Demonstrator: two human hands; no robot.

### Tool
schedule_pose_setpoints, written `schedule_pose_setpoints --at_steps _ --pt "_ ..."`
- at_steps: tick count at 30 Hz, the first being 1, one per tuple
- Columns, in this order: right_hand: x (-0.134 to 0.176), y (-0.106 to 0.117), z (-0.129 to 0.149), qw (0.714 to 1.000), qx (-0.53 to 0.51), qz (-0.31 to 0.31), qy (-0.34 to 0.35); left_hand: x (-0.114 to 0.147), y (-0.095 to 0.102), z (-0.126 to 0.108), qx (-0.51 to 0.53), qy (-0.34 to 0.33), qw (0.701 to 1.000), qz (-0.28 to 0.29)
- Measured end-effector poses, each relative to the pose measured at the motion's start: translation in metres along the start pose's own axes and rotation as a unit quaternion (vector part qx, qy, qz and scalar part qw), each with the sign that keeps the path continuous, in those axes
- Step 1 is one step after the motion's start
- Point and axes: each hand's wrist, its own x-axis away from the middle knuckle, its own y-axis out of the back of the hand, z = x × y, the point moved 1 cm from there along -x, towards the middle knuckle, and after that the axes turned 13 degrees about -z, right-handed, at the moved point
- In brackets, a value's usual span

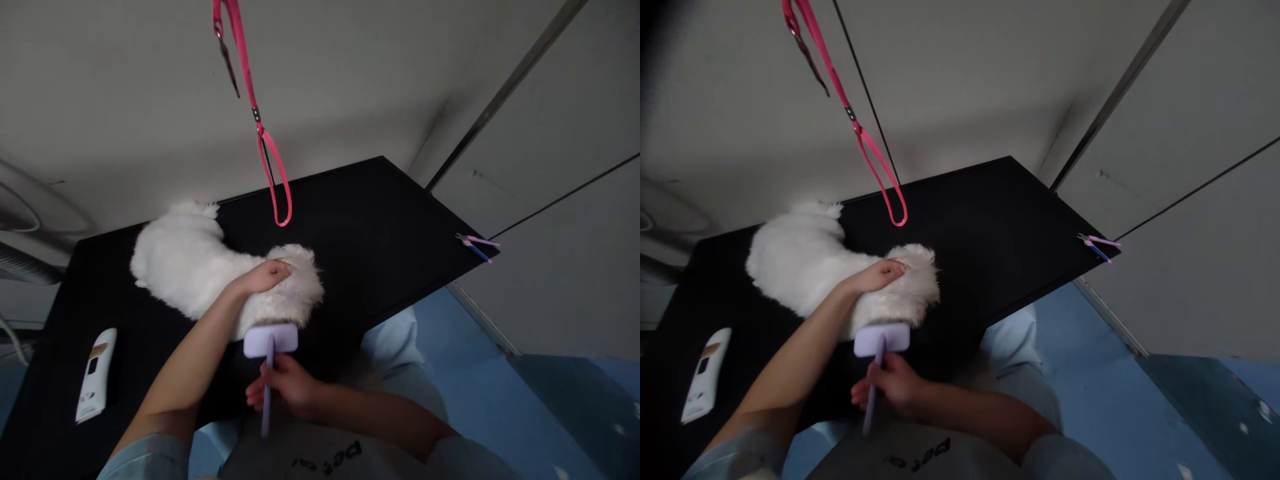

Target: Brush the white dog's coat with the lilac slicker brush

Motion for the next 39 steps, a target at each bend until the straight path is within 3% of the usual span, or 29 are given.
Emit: schedule_pose_setpoints --at_steps 3,7,11,15,20,24,28,30,33,37,39 --pt "0.0 0.0 0.006 0.995 -0.021 -0.063 0.081 0.002 0.001 0.003 0.01 0.013 1.0 0.003" --pt "0.003 -0.003 0.006 0.999 0.026 -0.032 0.003 0.004 0.002 0.008 0.017 0.014 1.0 -0.008" --pt "0.002 -0.001 0.008 0.993 0.006 -0.075 0.085 0.006 0.002 0.007 0.006 0.025 1.0 -0.009" --pt "0.001 0.0 0.007 0.998 0.034 -0.048 0.002 0.006 0.003 0.004 0.009 0.019 1.0 -0.016" --pt "0.004 0.001 0.014 0.991 0.004 -0.084 0.101 0.006 0.004 0.005 0.031 0.048 0.998 -0.02" --pt "0.008 -0.001 0.018 0.998 0.029 -0.042 0.035 0.008 0.004 0.005 0.047 0.063 0.996 -0.03" --pt "0.012 -0.002 0.021 0.993 0.013 -0.076 0.09 0.01 0.005 0.002 0.06 0.078 0.994 -0.051" --pt "0.016 -0.002 0.016 0.995 0.03 -0.076 0.053 0.011 0.005 0.001 0.062 0.096 0.992 -0.051" --pt "0.021 -0.002 0.012 0.999 0.047 -0.016 -0.008 0.012 0.005 -0.001 0.062 0.11 0.99 -0.058" --pt "0.022 0.006 0.024 0.996 0.037 -0.047 0.063 0.014 0.003 0.0 0.041 0.084 0.991 -0.094" --pt "0.023 0.013 0.031 0.998 0.068 -0.013 0.009 0.016 0.001 0.001 0.004 0.059 0.992 -0.109"
